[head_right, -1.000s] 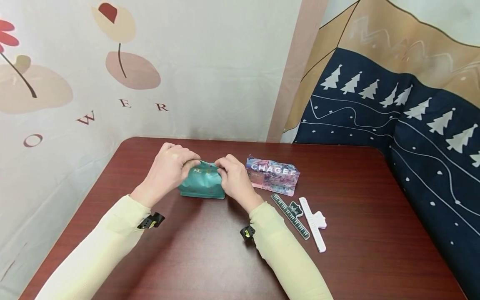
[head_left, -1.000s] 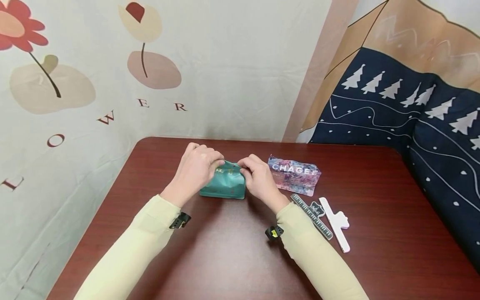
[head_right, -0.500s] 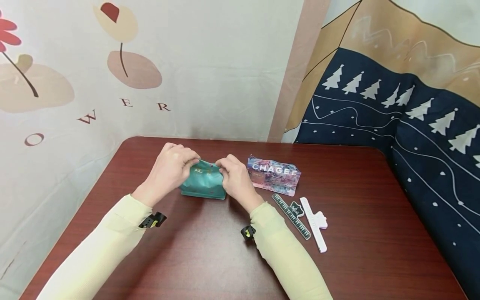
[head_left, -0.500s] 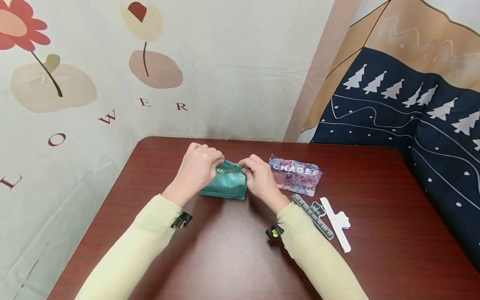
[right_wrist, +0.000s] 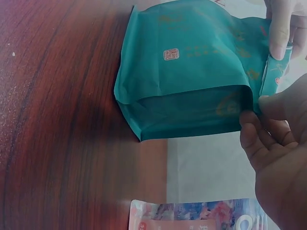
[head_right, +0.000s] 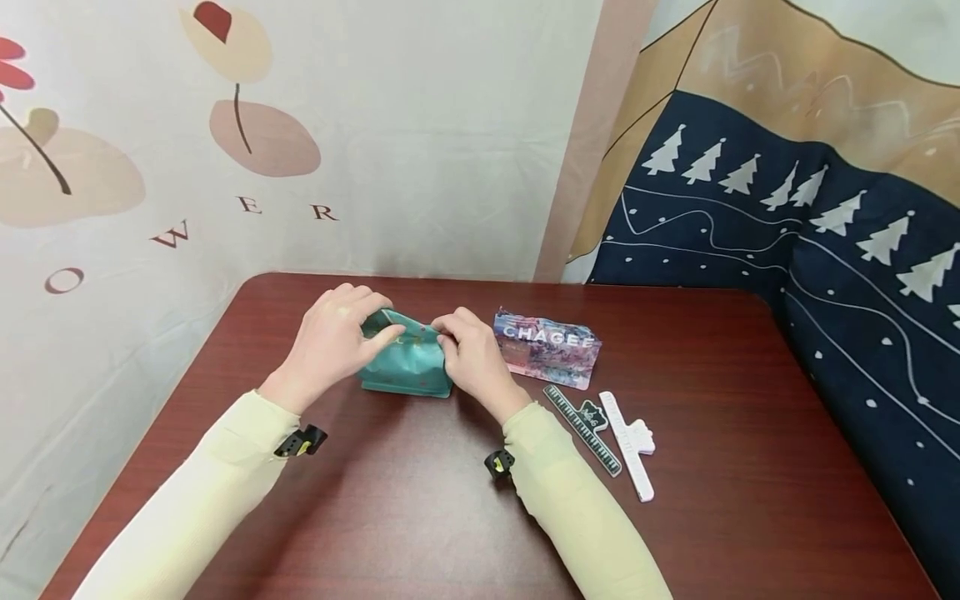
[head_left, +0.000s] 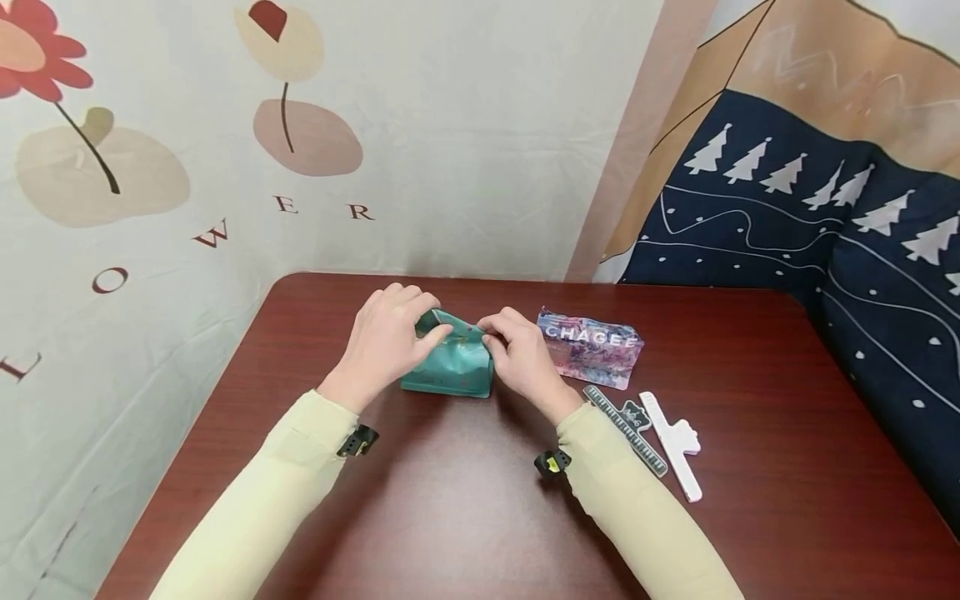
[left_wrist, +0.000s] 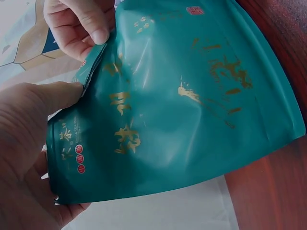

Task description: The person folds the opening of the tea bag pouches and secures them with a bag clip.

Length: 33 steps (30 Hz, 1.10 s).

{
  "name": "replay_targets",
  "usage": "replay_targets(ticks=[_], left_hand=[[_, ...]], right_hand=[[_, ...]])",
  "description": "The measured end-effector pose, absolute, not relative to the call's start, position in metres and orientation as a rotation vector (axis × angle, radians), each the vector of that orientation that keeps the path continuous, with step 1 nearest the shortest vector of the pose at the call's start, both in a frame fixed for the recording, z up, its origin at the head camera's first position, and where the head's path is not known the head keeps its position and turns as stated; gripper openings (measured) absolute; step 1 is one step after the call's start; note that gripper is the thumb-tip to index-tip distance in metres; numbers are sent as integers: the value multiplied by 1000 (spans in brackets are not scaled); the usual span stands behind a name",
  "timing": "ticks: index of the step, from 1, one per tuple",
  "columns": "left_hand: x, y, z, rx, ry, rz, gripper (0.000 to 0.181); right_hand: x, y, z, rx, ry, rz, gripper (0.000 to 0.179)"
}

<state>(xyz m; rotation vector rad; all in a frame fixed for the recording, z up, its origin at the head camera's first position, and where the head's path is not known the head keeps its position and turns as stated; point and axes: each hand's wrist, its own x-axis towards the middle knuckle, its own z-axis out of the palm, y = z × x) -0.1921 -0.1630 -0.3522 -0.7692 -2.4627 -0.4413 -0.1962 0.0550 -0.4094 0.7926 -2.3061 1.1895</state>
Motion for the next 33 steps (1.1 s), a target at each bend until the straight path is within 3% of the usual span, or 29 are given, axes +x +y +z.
replay_targets(ticks=[13,33], left_hand=[[-193,-163,-353,-775,-2453,-449,25],[-194,-164,-354,-795,-2445,-470,27]], right_hand=[[-196,53,-408,788,-2306,1216,7],[-190,56,-406,790,-2330,1227,12]])
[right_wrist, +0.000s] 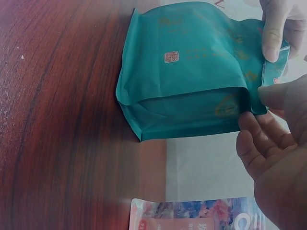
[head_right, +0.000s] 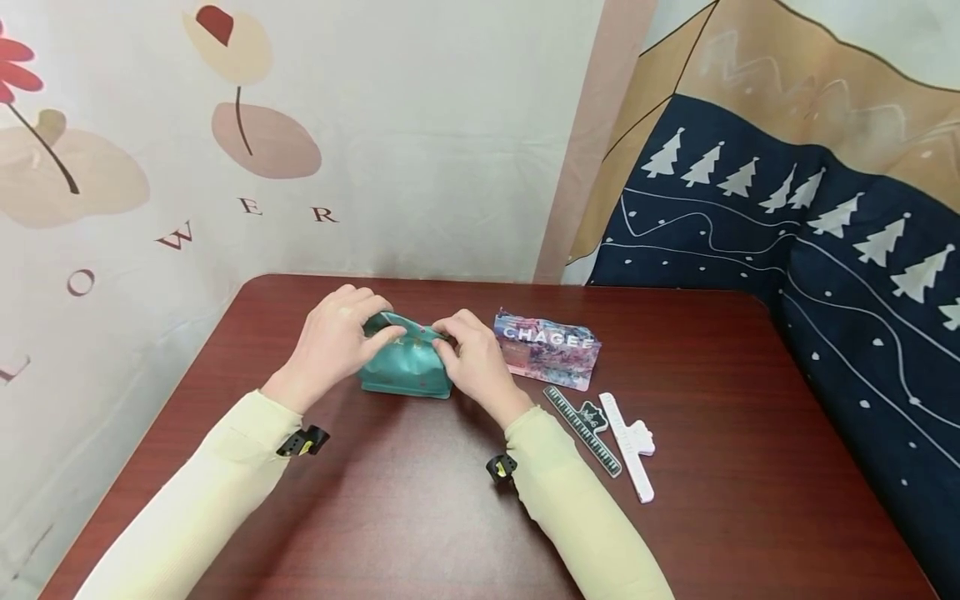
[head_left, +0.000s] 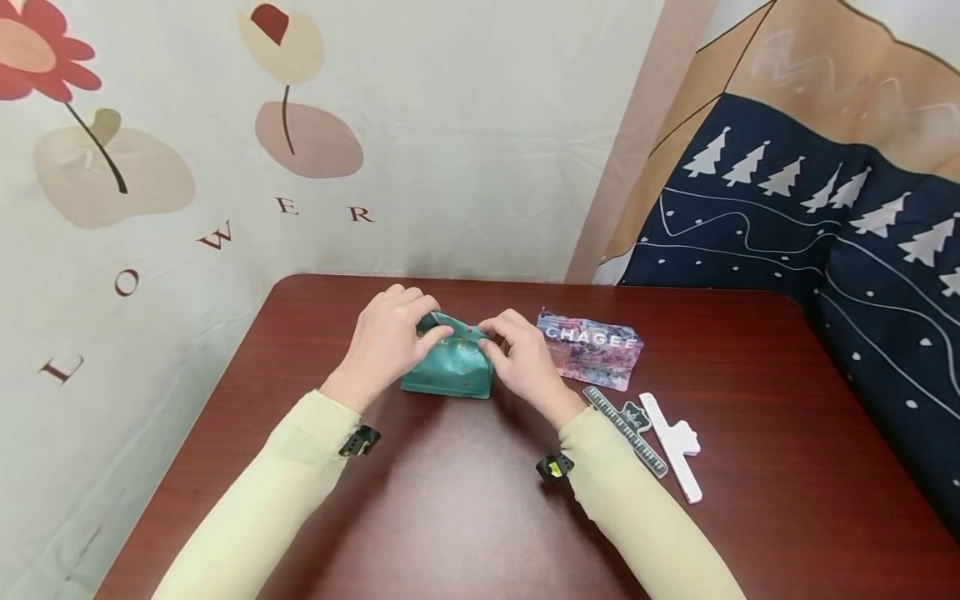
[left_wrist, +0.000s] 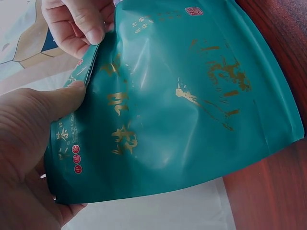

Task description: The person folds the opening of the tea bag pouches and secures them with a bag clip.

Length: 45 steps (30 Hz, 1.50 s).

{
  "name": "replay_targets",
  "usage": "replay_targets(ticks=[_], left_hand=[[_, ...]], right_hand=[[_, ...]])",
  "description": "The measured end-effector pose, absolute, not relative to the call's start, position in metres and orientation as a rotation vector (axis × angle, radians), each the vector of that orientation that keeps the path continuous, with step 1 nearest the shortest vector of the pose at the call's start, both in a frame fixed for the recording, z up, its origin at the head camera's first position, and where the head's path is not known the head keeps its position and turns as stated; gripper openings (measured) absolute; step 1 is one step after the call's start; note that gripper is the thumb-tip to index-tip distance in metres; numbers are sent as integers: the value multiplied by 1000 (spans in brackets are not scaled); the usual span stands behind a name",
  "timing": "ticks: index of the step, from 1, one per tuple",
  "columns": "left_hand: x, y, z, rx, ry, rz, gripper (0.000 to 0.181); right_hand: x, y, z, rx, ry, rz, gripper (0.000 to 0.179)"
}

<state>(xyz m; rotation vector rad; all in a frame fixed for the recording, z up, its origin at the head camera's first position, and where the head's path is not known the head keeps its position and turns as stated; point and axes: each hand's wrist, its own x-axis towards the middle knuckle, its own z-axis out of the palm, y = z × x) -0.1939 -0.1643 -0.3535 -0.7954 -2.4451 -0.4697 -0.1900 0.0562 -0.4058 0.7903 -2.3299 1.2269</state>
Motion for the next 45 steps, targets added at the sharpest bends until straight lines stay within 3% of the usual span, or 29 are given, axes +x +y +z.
replay_targets(ticks=[45], left_hand=[[-198,-167,-356,-817,-2436,-456,29]], right_hand=[[-164,110,-414,734,-2520,1139,21]])
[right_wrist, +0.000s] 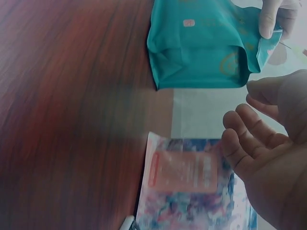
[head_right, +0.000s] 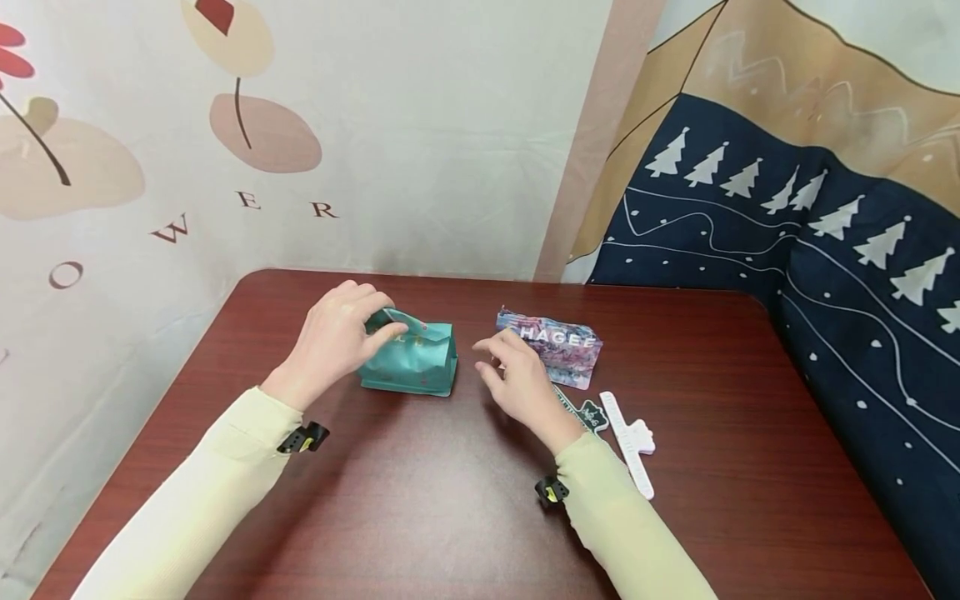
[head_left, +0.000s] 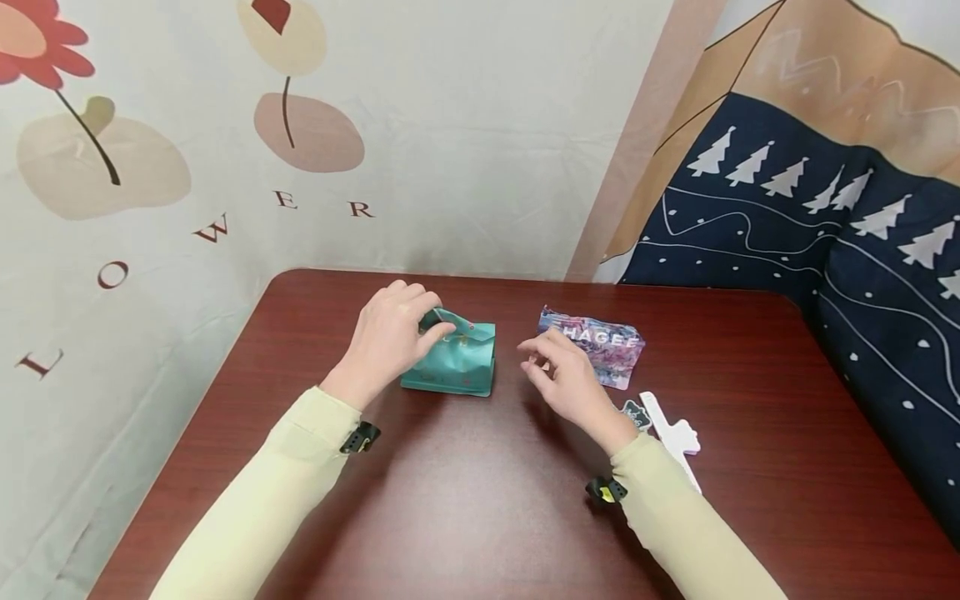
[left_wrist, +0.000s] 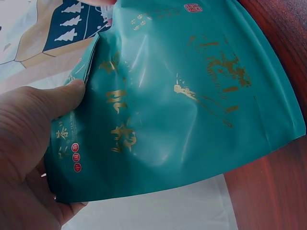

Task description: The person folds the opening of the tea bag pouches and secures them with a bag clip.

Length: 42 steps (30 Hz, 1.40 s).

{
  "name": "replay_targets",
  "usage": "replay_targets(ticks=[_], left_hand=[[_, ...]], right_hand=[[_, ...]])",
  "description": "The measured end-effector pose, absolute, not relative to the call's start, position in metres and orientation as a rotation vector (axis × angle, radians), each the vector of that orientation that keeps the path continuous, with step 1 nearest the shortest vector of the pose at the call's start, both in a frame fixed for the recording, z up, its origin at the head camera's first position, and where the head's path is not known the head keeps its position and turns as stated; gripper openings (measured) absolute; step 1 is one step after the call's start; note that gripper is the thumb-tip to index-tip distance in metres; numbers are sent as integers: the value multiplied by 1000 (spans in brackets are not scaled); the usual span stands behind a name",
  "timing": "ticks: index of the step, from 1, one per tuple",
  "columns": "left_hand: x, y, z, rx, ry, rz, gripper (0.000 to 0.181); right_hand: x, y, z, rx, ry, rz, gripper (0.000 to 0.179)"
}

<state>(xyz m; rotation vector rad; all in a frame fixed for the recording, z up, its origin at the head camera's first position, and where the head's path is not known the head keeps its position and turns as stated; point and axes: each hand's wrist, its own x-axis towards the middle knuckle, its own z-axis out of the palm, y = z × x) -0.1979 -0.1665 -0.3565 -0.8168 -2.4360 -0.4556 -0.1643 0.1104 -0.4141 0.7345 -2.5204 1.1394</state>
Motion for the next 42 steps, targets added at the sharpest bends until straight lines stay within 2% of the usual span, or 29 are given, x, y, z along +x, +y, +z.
replay_targets(ticks=[42], left_hand=[[-199,-165,-361,-817,-2399,-420,31]], right_hand=[[-136,190,-432,610,-2540,886,22]])
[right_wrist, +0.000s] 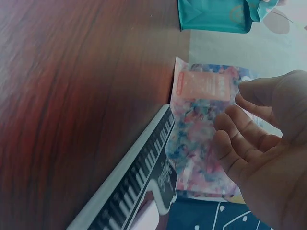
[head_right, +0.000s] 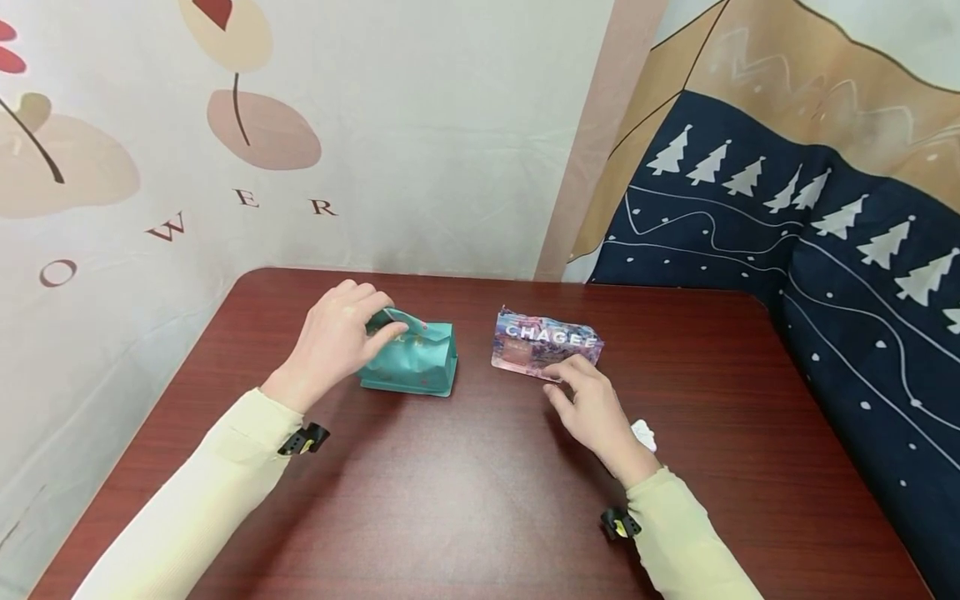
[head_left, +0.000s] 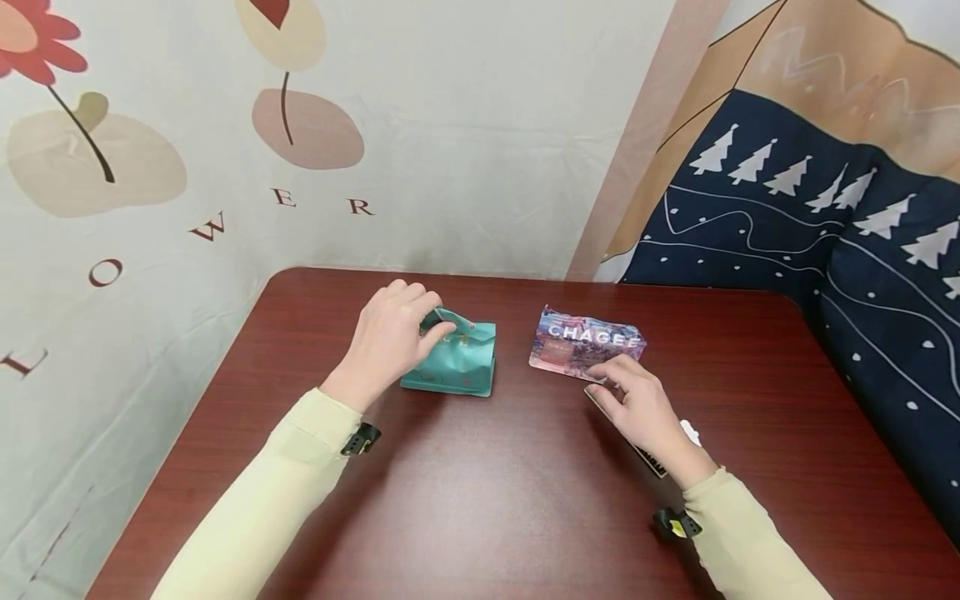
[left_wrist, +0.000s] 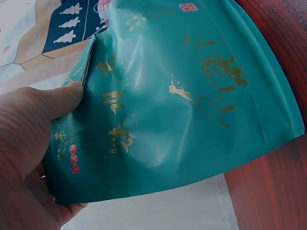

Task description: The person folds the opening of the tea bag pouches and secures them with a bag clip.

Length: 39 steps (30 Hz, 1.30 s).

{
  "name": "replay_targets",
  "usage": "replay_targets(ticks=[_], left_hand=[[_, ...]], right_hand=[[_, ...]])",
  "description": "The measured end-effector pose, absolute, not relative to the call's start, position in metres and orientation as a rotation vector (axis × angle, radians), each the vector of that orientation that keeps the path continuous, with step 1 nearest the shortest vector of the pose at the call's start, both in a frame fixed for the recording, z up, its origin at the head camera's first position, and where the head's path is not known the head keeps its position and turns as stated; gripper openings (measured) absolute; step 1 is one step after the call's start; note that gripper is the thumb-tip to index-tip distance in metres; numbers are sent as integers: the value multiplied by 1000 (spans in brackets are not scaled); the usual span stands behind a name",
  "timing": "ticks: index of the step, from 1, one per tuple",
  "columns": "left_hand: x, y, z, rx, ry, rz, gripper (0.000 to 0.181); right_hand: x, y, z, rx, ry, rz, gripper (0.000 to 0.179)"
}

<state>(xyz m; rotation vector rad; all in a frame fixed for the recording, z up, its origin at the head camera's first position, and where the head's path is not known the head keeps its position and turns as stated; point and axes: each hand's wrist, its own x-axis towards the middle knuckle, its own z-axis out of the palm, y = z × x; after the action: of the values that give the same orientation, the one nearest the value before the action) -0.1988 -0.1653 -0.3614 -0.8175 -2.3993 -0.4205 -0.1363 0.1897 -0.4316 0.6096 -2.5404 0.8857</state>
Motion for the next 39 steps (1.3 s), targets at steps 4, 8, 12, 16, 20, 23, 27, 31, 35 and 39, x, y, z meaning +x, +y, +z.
replay_targets(ticks=[4,8,12,16,20,23,27,31,35,39], left_hand=[[-199,-165,-361,-818,-2395,-422,30],[-199,-166,-361,-814,-2402,-423,30],[-198,-166,-361,-814,-2405,-415,30],[-198,-166,-361,-817,-2396,-415,30],[-199,-166,-361,-821,-2390,-416,31],[-199,-166,-362,-821,-2393,-417,31],[-200,-166,-363,-818,-2390,-418,32],[-200,-165,-362,-821,-2388,-413,31],[-200,-164,-361,-823,-2395,-409,31],[-200,-165,-362,-824,-2394,-408,31]], right_hand=[[-136,196,-433,606,-2526,876,23],[-132,201,-432,561,-2570,882,23],[-129,205,-431,517,-2618,884,22],[-127,210,-431,512,-2623,869,22],[-126,215,-431,507,-2623,841,23],[-125,218,-432,490,-2631,817,23],[-124,222,-433,461,-2652,799,23],[-123,226,-433,437,-2672,783,24],[-123,229,-434,420,-2686,773,23],[-123,231,-436,401,-2718,776,22]])
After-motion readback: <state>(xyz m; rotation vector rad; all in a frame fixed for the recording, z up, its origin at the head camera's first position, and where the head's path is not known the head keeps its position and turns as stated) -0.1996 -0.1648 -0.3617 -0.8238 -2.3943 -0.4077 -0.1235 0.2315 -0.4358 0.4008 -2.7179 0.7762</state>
